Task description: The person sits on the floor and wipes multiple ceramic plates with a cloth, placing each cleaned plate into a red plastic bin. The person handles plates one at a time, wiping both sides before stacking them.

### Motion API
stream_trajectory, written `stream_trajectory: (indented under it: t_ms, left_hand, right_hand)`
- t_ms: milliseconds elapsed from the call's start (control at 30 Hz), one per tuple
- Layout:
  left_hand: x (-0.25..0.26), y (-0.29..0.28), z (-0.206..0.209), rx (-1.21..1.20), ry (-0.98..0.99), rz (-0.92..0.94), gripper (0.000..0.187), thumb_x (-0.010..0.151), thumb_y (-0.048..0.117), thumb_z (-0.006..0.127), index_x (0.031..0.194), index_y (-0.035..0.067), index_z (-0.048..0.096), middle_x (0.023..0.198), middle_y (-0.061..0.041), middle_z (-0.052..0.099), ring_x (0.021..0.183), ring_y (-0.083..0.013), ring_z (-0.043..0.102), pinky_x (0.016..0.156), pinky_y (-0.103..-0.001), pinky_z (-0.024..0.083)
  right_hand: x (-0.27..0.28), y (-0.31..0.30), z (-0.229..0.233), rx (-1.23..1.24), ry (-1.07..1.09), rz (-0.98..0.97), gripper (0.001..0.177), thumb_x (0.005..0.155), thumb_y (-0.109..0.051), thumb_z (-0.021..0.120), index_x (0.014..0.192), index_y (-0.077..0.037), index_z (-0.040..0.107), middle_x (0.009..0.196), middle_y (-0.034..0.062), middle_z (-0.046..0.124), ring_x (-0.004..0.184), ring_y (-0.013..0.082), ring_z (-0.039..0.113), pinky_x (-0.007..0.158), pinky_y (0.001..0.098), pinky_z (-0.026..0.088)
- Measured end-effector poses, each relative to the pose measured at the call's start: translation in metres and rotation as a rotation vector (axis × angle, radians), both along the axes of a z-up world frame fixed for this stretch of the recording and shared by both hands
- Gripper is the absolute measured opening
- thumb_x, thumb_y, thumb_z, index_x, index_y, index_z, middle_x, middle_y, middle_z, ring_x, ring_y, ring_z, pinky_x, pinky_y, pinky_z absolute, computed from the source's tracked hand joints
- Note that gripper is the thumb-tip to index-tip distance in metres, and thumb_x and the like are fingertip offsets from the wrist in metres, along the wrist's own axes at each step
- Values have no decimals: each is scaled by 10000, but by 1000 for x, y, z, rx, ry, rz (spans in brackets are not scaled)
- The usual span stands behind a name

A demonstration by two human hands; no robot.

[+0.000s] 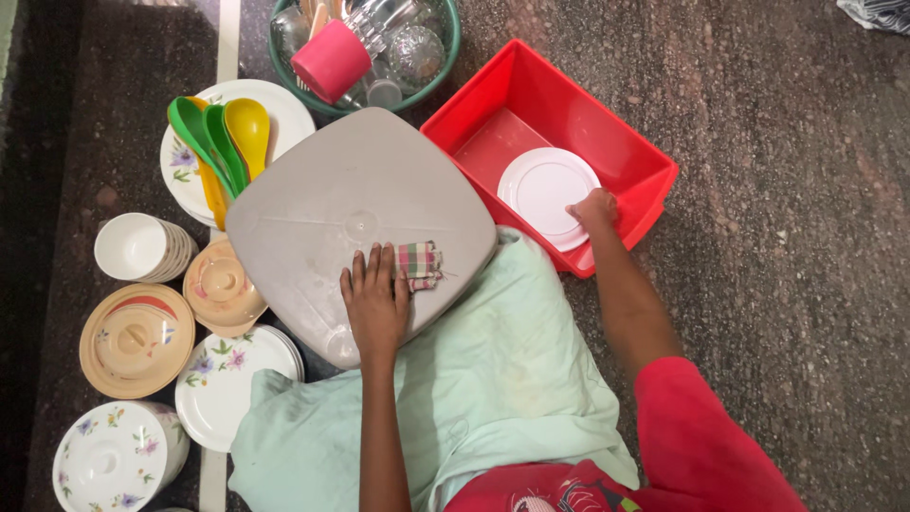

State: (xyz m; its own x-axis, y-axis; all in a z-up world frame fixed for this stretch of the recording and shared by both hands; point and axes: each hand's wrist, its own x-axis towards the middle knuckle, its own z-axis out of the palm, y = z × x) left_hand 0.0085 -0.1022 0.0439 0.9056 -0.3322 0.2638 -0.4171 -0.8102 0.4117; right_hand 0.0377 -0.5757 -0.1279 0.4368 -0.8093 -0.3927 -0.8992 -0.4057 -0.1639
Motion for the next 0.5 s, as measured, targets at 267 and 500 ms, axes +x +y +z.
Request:
stream_trajectory:
  t_ms: [267, 500]
  left_hand:
    - [1, 3, -5, -24, -21, -12, 510, 1001, 275, 511, 1471, 81, 547, 1518, -131, 544, 1456, -381, 405, 1221, -542, 221]
    - [0, 1, -6, -52, -12, -6, 485, 1007, 272, 516, 1447, 73, 564, 1507, -128, 554, 1447, -376, 415, 1222, -541, 225]
  right_hand:
    - [-6, -5, 10, 145, -158, -278, 1406, 625, -342, 1011, 1606, -38, 51, 1575, 315, 289, 1354, 430, 500, 1036, 487, 518]
    - [-15, -11, 17, 225, -193, -344, 1254, 633, -304, 1002, 1587, -57, 226, 1623, 272, 286, 1403, 431, 474, 1082, 496, 495]
